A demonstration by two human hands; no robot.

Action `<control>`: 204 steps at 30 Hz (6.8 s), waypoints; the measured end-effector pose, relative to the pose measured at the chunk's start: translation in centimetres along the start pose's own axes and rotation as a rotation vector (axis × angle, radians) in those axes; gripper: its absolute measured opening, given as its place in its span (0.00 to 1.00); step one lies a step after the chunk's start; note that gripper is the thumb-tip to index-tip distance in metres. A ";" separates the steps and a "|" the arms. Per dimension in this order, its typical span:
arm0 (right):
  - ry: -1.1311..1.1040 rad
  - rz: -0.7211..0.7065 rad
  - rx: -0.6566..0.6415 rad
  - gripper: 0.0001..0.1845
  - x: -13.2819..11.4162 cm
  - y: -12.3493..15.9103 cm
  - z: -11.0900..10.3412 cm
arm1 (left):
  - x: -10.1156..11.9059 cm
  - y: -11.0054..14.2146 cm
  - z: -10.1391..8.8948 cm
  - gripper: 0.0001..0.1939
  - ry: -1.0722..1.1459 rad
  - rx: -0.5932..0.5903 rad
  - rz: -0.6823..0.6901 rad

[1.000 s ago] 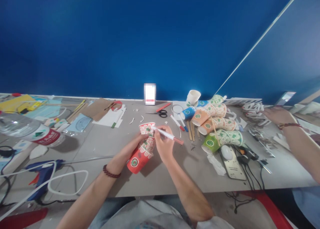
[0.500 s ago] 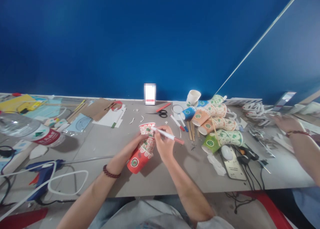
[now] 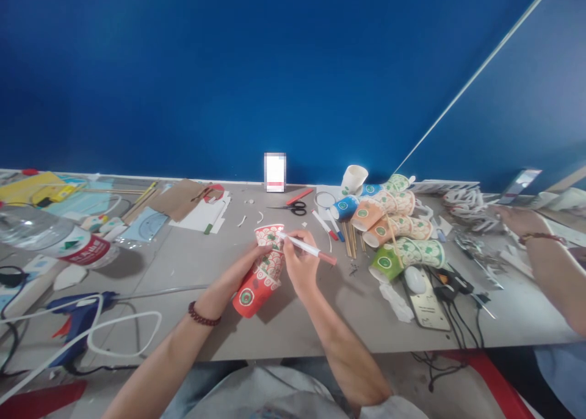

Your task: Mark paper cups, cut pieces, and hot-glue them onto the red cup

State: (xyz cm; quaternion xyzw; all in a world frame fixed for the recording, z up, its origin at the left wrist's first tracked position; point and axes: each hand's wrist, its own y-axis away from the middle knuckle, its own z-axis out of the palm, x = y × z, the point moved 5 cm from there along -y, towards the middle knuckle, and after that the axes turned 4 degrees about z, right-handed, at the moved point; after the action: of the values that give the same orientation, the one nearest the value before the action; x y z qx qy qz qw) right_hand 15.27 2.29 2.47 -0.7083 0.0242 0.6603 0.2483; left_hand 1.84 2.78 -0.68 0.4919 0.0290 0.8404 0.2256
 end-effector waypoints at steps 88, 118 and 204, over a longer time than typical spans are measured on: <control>-0.138 0.109 -0.004 0.10 0.6 0.1 0.1 | -0.3 -0.9 -0.7 0.15 0.195 -0.009 -0.089; -0.082 0.124 -0.032 0.08 0.3 0.0 0.2 | -0.6 -0.8 -1.3 0.17 0.175 0.053 -0.121; -0.152 0.168 -0.043 0.13 2.7 -0.3 0.3 | -0.3 -0.2 -0.7 0.12 0.170 0.074 -0.097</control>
State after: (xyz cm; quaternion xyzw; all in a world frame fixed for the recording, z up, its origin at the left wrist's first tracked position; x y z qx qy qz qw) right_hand 15.38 3.45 -0.02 -0.6569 0.0508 0.7309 0.1780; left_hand 1.43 3.00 -1.32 0.4248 0.1029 0.8656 0.2445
